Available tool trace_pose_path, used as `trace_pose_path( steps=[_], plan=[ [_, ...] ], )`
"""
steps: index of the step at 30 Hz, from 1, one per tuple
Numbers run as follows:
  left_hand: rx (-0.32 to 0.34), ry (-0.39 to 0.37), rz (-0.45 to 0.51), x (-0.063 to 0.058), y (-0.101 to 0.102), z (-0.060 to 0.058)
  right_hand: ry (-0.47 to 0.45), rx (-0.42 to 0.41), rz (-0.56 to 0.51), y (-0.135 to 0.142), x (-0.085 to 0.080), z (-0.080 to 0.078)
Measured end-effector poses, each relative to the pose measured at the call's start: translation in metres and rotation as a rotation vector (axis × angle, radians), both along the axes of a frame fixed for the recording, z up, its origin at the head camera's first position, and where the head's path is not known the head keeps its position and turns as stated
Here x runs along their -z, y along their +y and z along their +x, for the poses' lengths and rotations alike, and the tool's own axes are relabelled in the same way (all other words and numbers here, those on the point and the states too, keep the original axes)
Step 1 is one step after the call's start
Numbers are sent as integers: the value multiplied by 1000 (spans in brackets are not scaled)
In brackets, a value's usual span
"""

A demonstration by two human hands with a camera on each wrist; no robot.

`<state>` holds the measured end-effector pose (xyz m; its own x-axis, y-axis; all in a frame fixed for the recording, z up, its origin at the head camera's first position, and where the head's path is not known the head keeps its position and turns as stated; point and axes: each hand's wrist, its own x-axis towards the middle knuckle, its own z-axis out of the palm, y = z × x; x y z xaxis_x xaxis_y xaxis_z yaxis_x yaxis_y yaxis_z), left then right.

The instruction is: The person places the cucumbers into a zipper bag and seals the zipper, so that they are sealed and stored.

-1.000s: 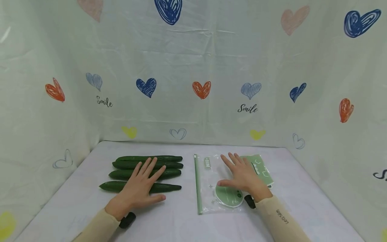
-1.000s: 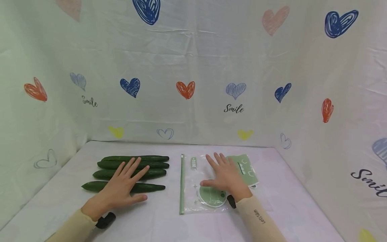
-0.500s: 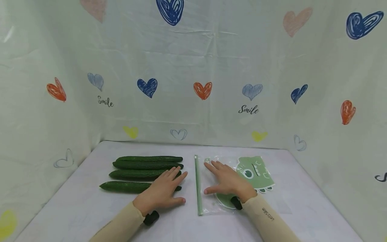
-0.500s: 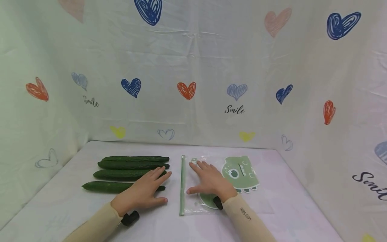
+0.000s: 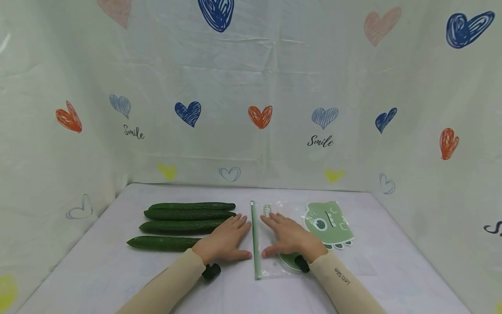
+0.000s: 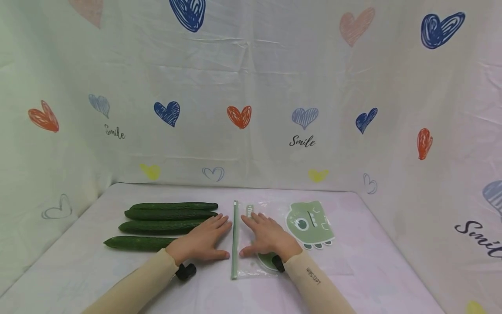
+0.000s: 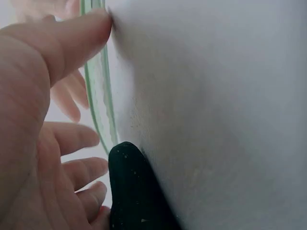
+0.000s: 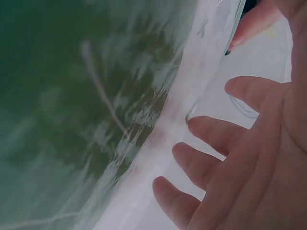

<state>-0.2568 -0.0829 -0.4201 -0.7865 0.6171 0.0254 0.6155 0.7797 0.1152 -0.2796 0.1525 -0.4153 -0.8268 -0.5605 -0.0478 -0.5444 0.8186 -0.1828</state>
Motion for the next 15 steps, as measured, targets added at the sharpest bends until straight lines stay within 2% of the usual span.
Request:
trace_pose_path(
  steps=[8, 15],
  plan=[
    [-44, -72, -54, 2, 7, -6, -51, 16, 14, -1, 5, 0],
    [-124, -76, -124, 0, 15, -7, -111, 63, 12, 0, 5, -1]
  ],
)
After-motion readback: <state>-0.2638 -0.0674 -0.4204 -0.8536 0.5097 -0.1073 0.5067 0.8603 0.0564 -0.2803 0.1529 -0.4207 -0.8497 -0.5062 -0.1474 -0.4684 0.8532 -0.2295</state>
